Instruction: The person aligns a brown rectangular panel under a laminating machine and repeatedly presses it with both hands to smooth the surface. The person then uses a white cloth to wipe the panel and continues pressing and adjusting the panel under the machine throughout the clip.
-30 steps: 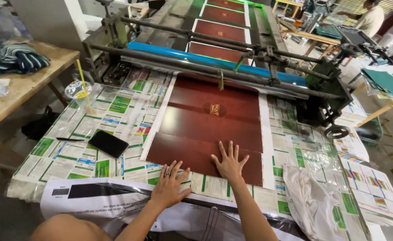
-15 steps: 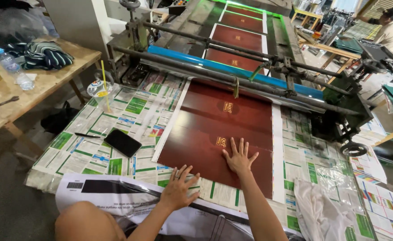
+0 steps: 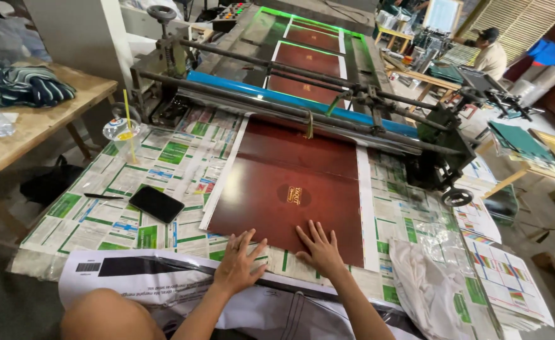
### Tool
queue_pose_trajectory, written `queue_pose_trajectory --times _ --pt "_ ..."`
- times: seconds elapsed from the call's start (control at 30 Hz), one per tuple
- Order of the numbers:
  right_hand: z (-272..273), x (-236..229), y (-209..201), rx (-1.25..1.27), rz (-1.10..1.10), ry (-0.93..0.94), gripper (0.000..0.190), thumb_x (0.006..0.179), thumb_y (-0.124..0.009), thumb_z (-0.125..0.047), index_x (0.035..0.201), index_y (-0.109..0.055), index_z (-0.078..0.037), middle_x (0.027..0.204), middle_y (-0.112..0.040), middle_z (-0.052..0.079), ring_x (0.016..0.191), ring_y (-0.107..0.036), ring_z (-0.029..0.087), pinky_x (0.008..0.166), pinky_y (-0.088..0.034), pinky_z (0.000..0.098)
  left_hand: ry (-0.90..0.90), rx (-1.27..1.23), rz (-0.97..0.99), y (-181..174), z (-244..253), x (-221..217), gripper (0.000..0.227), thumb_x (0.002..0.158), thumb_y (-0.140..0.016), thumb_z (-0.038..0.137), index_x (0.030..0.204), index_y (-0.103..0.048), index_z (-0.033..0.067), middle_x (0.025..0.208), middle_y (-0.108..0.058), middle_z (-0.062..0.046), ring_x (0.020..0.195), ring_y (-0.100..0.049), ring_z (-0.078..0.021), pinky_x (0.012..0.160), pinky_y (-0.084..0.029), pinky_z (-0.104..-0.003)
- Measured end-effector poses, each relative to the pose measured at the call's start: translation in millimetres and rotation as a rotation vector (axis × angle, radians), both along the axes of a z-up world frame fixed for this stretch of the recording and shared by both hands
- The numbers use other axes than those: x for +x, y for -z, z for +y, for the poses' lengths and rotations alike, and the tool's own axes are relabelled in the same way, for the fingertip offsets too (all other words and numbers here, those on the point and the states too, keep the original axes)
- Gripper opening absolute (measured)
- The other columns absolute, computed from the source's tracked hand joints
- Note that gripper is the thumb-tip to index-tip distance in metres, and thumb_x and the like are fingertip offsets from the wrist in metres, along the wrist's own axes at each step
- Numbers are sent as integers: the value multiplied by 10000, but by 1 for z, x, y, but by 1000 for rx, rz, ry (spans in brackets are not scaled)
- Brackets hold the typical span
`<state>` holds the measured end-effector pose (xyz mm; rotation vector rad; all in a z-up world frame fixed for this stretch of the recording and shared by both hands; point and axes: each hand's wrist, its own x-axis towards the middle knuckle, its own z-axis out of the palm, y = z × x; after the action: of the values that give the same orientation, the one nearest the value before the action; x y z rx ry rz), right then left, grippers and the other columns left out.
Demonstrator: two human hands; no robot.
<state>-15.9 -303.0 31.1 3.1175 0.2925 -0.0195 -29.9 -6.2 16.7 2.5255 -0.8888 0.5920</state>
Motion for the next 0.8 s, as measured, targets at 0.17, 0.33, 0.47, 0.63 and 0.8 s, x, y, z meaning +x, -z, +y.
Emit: queue_pose_trajectory --times 0.17,0.33,0.47,0.63,0.8 --pt "-4 20 -46 94 197 11 664 981 -430 -618 1587 -329 -366 1679 -193 102 1551 -158 323 1184 -165 644 51 15 42 21 6 5 560 1016 -538 511 1487 -492 212 1439 -466 -145 1384 -415 -359 1231 -271 -522" --pt "26 -2 -112 193 -354 89 353 1007 -532 -419 1258 -727 -265 1357 -657 18 1290 -576 249 1140 -393 508 -48 95 239 0 -3 9 783 905 -551 644 1542 -355 232 1628 -248 -162 1502 -192 -341 1189 -58 -618" --pt "24 2 -11 279 -481 154 387 975 -609 -382 1350 -690 -328 1308 -630 22 1256 -569 216 1116 -410 481 -80 209 278 -2 -4 14 845 907 -520 684 1577 -295 220 1699 -180 -174 1527 -106 -355 1192 -23 -638" --pt "44 -24 5 54 -237 216 620 997 -515 -504 1566 -328 -343 1632 -320 48 1521 -231 309 1140 -130 739 -59 155 290 -2 -3 7 827 932 -486 694 1588 -316 220 1636 -242 -170 1536 -169 -338 1219 -51 -632" --pt "41 -21 25 -4 -53 364 709 981 -419 -667 1607 -191 -422 1707 -113 97 1558 -95 396 1109 -67 791 -59 174 235 2 -2 17 830 923 -486 696 1582 -326 219 1622 -249 -182 1519 -178 -359 1196 -60 -647"
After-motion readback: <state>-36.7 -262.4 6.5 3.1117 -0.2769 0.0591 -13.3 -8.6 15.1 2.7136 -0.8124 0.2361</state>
